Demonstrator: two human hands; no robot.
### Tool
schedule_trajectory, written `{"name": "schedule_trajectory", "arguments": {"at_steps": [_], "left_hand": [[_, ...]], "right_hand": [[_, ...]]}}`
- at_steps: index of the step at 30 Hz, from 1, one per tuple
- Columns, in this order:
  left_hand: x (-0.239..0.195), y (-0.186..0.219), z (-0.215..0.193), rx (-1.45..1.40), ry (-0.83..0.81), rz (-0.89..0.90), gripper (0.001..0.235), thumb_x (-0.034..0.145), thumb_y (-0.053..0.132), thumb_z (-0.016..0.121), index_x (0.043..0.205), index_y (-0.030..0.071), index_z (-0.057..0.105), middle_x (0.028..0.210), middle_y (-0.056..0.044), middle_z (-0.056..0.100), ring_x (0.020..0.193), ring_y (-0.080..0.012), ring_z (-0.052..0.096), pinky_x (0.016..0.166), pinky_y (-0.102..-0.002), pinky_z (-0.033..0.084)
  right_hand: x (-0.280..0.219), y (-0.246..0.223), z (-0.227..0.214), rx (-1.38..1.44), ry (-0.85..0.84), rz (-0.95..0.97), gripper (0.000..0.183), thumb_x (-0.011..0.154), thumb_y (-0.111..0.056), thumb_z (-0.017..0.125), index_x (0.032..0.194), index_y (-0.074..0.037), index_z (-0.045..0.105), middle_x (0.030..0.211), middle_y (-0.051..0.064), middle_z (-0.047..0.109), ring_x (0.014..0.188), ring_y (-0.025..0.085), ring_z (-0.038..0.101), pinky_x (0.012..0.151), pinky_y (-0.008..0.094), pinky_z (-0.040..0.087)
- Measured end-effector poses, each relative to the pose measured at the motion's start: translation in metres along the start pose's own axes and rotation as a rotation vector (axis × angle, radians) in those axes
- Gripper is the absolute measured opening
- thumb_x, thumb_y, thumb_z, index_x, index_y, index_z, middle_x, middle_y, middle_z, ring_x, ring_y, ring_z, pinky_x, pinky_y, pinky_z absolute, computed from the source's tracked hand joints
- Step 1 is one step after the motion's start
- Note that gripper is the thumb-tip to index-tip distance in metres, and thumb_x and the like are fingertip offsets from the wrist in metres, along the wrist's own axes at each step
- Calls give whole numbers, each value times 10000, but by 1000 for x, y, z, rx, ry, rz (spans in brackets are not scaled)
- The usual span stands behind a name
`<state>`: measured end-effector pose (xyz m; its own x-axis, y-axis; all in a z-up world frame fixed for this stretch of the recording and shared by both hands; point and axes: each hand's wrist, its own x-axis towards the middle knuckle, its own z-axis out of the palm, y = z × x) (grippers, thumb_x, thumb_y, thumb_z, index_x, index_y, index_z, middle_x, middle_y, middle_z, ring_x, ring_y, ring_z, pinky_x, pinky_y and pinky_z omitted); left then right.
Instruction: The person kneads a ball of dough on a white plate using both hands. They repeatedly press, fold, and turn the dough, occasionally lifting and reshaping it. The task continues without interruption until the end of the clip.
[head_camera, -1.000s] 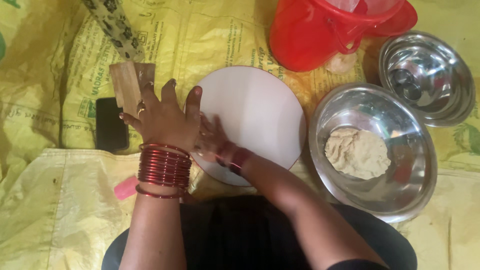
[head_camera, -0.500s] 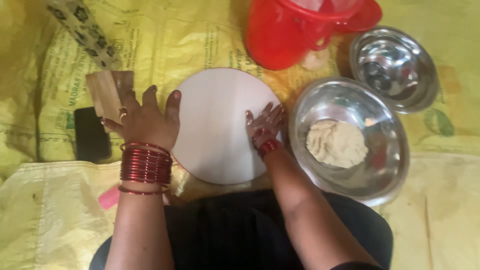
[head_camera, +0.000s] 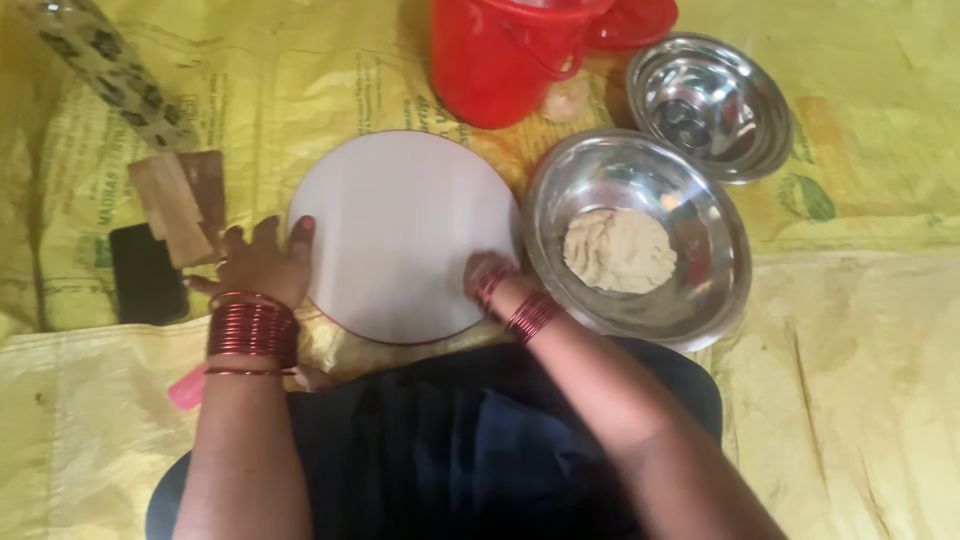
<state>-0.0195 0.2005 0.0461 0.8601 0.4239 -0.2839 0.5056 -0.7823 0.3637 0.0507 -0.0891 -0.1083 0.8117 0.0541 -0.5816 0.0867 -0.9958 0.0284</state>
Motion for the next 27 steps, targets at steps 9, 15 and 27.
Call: {"name": "schedule_trajectory", "arguments": {"at_steps": [9,15,27], "left_hand": [[4,10,27,163,-3,61,766,951,741,380,1517,235,488,1608,-207,337,1450,-498,348,1167,-751,18],[-15,73,79,337,-179,260,801,921,739,414,1557,257,338,1605,-195,299,1468,-513,259,1140,-735,55],[-62,207,273,-343,-397,242,1295,748,368,891,1574,76,-63,1485,-339,410,1360,-453,458,1141,-470,354]], "right_hand": [[-8,240,-72,-6,56,152,966,764,-526,788,1577,-278,331,1682,82,234,1499,411,266,1196,544,325],[-26,236,-39,-481,-43,28,1428,676,-732,874,1643,-182,-23,1719,155,-18,1545,447,-65,1204,749,129],[-41,233,-10,-30,335,127,924,678,-411,903,1481,-300,459,1557,119,389,1362,446,435,1051,509,501]]}}
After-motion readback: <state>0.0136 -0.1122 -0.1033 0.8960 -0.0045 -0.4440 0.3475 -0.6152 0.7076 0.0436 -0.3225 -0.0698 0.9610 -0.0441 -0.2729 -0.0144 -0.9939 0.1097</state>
